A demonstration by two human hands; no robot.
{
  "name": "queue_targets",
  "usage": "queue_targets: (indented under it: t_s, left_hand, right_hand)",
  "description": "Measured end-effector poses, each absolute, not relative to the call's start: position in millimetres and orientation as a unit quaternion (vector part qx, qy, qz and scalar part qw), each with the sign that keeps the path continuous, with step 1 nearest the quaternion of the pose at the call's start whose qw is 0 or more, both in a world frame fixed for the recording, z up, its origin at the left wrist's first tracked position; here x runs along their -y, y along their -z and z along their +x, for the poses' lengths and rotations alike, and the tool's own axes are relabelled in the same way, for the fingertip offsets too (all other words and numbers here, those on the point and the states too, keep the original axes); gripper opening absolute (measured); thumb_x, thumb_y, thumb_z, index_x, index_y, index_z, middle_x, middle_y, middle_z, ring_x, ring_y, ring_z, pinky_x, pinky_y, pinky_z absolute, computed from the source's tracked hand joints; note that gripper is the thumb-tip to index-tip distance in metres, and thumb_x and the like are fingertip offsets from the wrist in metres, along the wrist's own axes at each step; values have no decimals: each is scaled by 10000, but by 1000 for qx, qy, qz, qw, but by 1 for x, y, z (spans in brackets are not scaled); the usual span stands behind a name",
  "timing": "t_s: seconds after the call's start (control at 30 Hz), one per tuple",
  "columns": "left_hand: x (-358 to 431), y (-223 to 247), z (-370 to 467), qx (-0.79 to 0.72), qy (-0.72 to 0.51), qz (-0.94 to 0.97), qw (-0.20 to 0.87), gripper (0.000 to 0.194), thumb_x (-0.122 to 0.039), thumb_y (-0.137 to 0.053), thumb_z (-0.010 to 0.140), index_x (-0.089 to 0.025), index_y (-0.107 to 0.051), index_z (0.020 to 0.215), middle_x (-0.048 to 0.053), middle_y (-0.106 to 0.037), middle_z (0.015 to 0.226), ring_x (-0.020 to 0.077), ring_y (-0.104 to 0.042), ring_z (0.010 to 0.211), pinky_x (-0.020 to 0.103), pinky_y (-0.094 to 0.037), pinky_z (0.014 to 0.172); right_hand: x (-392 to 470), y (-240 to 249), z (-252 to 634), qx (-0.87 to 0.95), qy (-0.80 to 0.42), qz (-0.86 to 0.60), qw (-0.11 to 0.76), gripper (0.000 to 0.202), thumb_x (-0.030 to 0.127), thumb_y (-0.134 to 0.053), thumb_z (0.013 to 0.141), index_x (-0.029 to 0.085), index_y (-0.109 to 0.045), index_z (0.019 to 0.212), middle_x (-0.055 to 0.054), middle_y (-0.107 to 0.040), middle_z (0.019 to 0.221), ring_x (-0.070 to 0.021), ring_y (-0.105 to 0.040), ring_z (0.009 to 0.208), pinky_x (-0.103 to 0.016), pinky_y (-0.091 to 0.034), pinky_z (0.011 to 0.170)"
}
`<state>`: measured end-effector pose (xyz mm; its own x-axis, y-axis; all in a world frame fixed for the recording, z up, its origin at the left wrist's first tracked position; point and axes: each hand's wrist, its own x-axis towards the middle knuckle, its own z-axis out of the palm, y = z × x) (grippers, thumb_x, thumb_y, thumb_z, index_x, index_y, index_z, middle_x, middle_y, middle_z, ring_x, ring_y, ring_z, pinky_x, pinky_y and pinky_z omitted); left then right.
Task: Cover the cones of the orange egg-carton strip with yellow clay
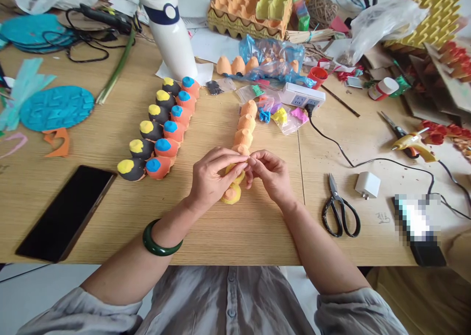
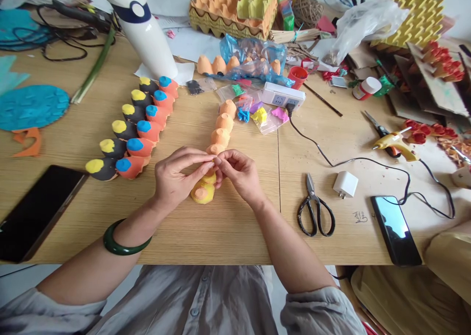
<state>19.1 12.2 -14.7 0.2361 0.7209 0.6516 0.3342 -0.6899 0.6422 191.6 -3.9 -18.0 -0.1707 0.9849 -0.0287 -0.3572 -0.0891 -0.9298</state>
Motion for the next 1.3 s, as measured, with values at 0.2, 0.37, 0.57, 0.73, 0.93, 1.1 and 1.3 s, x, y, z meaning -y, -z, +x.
queue_targets:
  t_s: [0.2, 0.37, 0.57, 0.73, 0.93, 1.1, 1.3]
  left_hand:
    - [-11, 13, 19, -357, -500, 761, 210, 99, -249, -723, 971, -232, -819, 983, 25, -810, 931, 142, -744, 860, 250, -580, 810]
    - [-12, 13, 19, -364, -503, 755, 209, 96, -246, -730, 967, -233, -825, 963, 25, -811, 907, 140, -744, 844, 251, -582, 801]
    - [-14, 13, 18, -351, -500, 764, 205, 85, -219, -747, 949, -227, -825, 981, 28, -812, 913, 139, -743, 837, 245, -580, 796]
    - [-14, 14, 18, -347, -504, 765, 201, 93, -198, -742, 949, -220, -829, 972, 34, -813, 899, 136, -735, 814, 246, -579, 779]
    - [-12, 11, 21, -386, -519, 690, 326, 57, -234, -780, 916, -233, -837, 909, 15, -809, 864, 134, -740, 791, 234, -596, 748]
    - [-14, 12, 21, -443, -533, 552, 464, 197, -406, -857, 833, -227, -855, 915, 36, -821, 904, 156, -743, 756, 262, -618, 724]
    - [-17, 12, 20, -460, -510, 487, 540, 356, -495, -903, 756, -202, -863, 954, 52, -824, 862, 143, -696, 689, 268, -597, 697]
  right_hand:
    - [5, 16, 193, 427, -641, -403, 495, 384, 552, -789, 875, 195, -662, 811, 29, -669, 648, -95, -599, 488, -235, -568, 468]
    - [4, 16, 194, 425, -651, -394, 491, 372, 532, -791, 882, 189, -681, 794, 24, -667, 635, -100, -607, 494, -242, -580, 491]
    - [4, 16, 194, 413, -658, -390, 494, 349, 504, -819, 866, 187, -688, 802, 29, -667, 628, -98, -604, 485, -236, -575, 485]
    - [3, 16, 196, 417, -660, -402, 478, 389, 540, -825, 845, 180, -684, 800, 21, -672, 641, -99, -602, 498, -246, -581, 498]
    - [1, 15, 197, 414, -660, -409, 475, 412, 550, -849, 813, 175, -681, 812, 24, -669, 619, -104, -617, 490, -243, -573, 492]
    - [-2, 16, 197, 383, -644, -433, 502, 414, 532, -880, 777, 177, -682, 857, 21, -702, 685, -105, -632, 519, -258, -597, 506]
    - [-3, 20, 197, 361, -652, -430, 510, 354, 450, -863, 797, 169, -692, 928, 24, -688, 690, -123, -657, 566, -281, -617, 554]
